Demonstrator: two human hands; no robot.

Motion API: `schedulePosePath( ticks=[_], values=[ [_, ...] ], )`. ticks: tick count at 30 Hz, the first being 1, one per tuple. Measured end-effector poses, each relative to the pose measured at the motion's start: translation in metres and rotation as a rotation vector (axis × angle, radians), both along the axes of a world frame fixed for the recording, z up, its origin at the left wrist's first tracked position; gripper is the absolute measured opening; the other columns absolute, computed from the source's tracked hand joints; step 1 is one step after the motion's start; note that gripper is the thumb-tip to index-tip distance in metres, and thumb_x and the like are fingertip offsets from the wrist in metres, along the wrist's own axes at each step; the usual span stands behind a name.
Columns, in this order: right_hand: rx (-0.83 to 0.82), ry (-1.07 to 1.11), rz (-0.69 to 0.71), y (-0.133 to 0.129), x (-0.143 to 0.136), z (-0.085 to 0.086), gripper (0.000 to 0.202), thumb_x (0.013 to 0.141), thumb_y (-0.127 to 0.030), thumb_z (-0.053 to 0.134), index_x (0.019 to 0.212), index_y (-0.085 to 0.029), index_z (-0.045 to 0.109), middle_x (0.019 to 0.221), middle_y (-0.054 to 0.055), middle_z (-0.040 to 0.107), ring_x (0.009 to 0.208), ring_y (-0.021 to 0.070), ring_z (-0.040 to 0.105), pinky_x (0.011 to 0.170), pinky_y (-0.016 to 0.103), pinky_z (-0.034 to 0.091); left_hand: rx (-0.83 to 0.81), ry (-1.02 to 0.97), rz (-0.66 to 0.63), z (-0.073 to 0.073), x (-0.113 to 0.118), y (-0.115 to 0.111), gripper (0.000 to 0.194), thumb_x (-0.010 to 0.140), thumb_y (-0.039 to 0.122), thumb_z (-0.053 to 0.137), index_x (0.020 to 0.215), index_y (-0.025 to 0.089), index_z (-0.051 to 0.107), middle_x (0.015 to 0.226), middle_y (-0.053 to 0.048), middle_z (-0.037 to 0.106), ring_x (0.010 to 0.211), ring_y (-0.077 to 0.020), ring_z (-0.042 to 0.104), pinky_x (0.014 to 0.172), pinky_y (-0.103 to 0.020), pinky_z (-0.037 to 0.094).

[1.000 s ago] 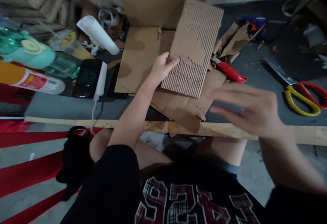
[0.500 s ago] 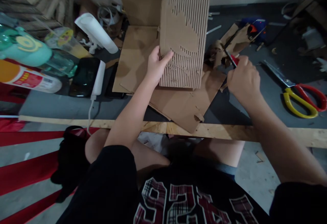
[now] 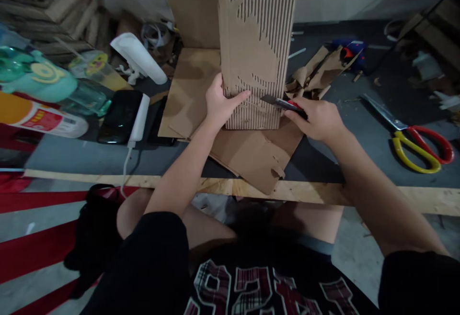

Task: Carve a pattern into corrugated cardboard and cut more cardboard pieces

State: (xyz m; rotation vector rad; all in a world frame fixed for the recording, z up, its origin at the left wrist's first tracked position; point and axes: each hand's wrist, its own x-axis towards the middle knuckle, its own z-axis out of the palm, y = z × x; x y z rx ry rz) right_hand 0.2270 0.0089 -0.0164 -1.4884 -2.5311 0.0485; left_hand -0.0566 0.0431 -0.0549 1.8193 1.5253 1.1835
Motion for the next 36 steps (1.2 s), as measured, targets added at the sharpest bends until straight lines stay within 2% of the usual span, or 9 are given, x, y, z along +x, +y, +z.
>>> schedulePosePath(
  ticks=[4, 10, 17, 22, 28, 36],
  values=[
    [0.004, -0.019, -0.12, -0.009, 0.007, 0.002, 0.046, 0.1, -0.051, 0.042, 0.122, -0.022, 0.071, 0.084, 0.009, 0.074, 0.069, 0.0242, 0.064, 0.058, 0.03, 0.032, 0.015, 0.02, 0.035, -0.001, 0.001, -0.001, 0.087, 0.081, 0.084, 0.058, 0.144, 0.025, 0.045, 0.149, -0.012, 0.058, 0.146, -0.0319, 0.049, 0.123, -0.047, 0.04],
    [0.069, -0.026, -0.156, -0.017, 0.0, 0.008, 0.046, 0.102, -0.052, 0.042, 0.118, -0.023, 0.075, 0.088, 0.01, 0.076, 0.069, 0.0225, 0.063, 0.057, 0.03, 0.031, 0.041, 0.04, 0.078, 0.003, 0.005, -0.006, 0.085, 0.085, 0.082, 0.055, 0.149, 0.028, 0.039, 0.15, -0.011, 0.056, 0.15, -0.0317, 0.045, 0.125, -0.047, 0.037],
    [0.057, -0.02, -0.147, -0.017, 0.002, 0.009, 0.046, 0.102, -0.052, 0.042, 0.115, -0.023, 0.076, 0.095, 0.011, 0.078, 0.075, 0.0246, 0.067, 0.058, 0.032, 0.033, 0.05, 0.088, 0.089, 0.002, 0.004, -0.005, 0.084, 0.086, 0.081, 0.054, 0.149, 0.027, 0.039, 0.152, -0.011, 0.055, 0.151, -0.0302, 0.043, 0.126, -0.045, 0.036],
    [0.03, -0.04, -0.132, -0.017, 0.003, 0.009, 0.047, 0.103, -0.053, 0.042, 0.118, -0.025, 0.076, 0.098, 0.011, 0.078, 0.078, 0.0268, 0.069, 0.059, 0.032, 0.032, 0.043, 0.039, 0.032, 0.006, 0.005, -0.007, 0.087, 0.086, 0.082, 0.053, 0.152, 0.027, 0.036, 0.155, -0.012, 0.052, 0.155, -0.0314, 0.038, 0.127, -0.046, 0.035],
    [0.021, -0.008, -0.124, -0.015, 0.006, 0.006, 0.046, 0.102, -0.054, 0.042, 0.117, -0.027, 0.077, 0.091, 0.01, 0.078, 0.075, 0.0266, 0.068, 0.058, 0.032, 0.033, 0.053, 0.139, 0.08, 0.008, 0.006, -0.009, 0.092, 0.086, 0.088, 0.042, 0.152, 0.024, 0.037, 0.157, -0.012, 0.05, 0.154, -0.0278, 0.039, 0.127, -0.038, 0.037],
    [-0.007, 0.005, -0.084, -0.01, 0.011, 0.004, 0.042, 0.099, -0.05, 0.047, 0.118, -0.029, 0.078, 0.09, 0.009, 0.078, 0.073, 0.0267, 0.067, 0.059, 0.033, 0.038, 0.06, 0.151, 0.095, 0.005, 0.005, -0.007, 0.089, 0.086, 0.086, 0.045, 0.151, 0.026, 0.039, 0.156, -0.01, 0.051, 0.153, -0.0284, 0.042, 0.126, -0.04, 0.038]
  ],
)
